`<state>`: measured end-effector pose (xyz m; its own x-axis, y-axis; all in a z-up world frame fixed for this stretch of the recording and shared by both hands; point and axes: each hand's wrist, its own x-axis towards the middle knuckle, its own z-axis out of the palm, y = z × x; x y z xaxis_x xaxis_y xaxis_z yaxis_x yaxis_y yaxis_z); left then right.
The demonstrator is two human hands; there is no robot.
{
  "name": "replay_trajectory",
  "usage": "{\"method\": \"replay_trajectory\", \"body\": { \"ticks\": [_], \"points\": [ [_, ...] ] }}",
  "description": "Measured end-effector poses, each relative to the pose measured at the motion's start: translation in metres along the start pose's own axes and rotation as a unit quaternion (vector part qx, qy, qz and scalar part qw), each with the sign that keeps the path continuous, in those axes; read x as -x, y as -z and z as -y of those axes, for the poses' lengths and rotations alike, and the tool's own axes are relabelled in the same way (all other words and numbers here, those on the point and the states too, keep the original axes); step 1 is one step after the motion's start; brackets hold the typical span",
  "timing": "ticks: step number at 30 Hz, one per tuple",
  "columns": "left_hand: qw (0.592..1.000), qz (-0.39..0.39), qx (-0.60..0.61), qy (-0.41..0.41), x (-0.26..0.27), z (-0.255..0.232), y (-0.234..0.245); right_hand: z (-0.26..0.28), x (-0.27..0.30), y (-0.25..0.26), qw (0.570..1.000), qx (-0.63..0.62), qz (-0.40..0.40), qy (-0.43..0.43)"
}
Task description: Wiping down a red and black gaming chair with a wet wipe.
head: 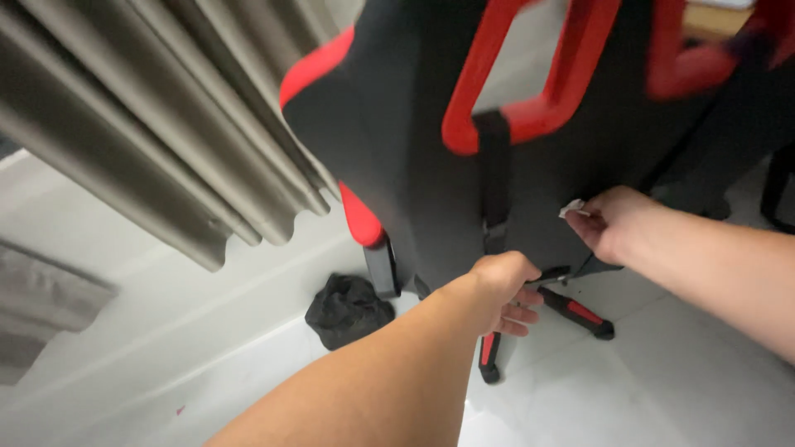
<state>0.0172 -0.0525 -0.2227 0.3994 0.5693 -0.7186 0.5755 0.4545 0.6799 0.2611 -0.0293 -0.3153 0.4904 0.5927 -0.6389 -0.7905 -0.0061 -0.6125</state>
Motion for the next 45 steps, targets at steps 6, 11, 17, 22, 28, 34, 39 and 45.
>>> {"method": "replay_trajectory", "body": {
  "ticks": [6,11,17,22,28,34,39,45],
  "points": [
    [1.000,0.022,-0.010,-0.015,0.034,-0.047,-0.020,0.058,0.084,-0.009,0.998,-0.031,0.021,0.040],
    [1.000,0.023,-0.018,-0.011,0.040,-0.060,-0.039,0.092,0.202,-0.019,0.993,-0.053,0.021,0.102],
    [0.999,0.016,-0.044,-0.001,0.029,-0.056,-0.061,0.091,0.209,-0.005,0.985,-0.044,-0.015,0.166],
    [0.997,-0.010,-0.075,0.007,0.038,-0.065,-0.064,0.072,0.120,0.018,0.993,-0.034,-0.047,0.104],
    [0.995,-0.014,-0.100,0.016,0.019,-0.074,-0.068,0.103,0.215,0.014,0.978,-0.033,-0.020,0.203],
    [0.994,-0.019,-0.104,0.025,0.008,-0.093,-0.091,0.127,0.187,0.035,0.966,-0.031,-0.108,0.233],
    [0.991,-0.026,-0.129,0.018,0.009,-0.096,-0.106,0.101,0.038,0.070,0.980,-0.105,-0.134,0.101],
    [0.989,-0.025,-0.141,0.016,0.023,-0.097,-0.113,0.122,0.094,0.061,0.975,-0.052,-0.107,0.190]
  ]
}}
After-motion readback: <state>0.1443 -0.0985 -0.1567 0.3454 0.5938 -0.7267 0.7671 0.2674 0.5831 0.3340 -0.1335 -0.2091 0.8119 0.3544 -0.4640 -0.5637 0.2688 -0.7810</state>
